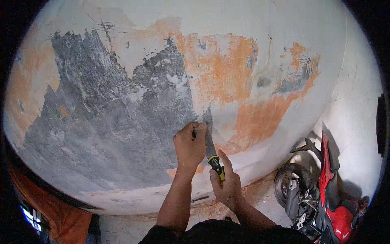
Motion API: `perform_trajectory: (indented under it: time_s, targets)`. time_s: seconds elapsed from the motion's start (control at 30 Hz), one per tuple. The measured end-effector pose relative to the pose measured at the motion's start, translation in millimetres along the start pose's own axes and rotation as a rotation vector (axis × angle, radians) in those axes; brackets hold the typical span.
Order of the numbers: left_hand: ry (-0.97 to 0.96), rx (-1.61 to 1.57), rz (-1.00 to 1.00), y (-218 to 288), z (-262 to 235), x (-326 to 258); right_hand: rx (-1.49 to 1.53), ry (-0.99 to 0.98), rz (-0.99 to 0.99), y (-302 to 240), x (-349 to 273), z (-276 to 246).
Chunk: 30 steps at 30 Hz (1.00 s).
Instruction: The recorder uses a scraping tool to remove old paint or plaster from a wall.
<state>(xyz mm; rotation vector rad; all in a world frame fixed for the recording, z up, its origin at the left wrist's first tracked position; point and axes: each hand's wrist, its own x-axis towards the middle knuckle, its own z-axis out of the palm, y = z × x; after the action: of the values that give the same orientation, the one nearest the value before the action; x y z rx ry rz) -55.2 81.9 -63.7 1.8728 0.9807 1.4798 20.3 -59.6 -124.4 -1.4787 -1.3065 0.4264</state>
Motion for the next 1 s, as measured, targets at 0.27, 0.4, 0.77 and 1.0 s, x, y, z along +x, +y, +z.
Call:
perform_trajectory:
  time_s: [0.27,0.4,0.77,1.0]
  targets:
    - [-0.022,0.034,-0.037,-3.3,-3.1,6.3,-0.004,-0.018,0.12,-11.2,-0.1,-6.4]
    - [0.219,-0.119,-0.034,-1.2,-18.0,9.8,0.003,0.042,0.135,3.1,-3.2,-10.8]
    - [0.37,0.458,0.479,-34.9,-36.2,-13.7,0.068,-0.008,0.031,6.9,6.1,-5.8]
    - [0.303,0.817,0.455,-75.0,-33.9,-24.0,0.025,-0.019,-0.092,5.8,21.7,6.0]
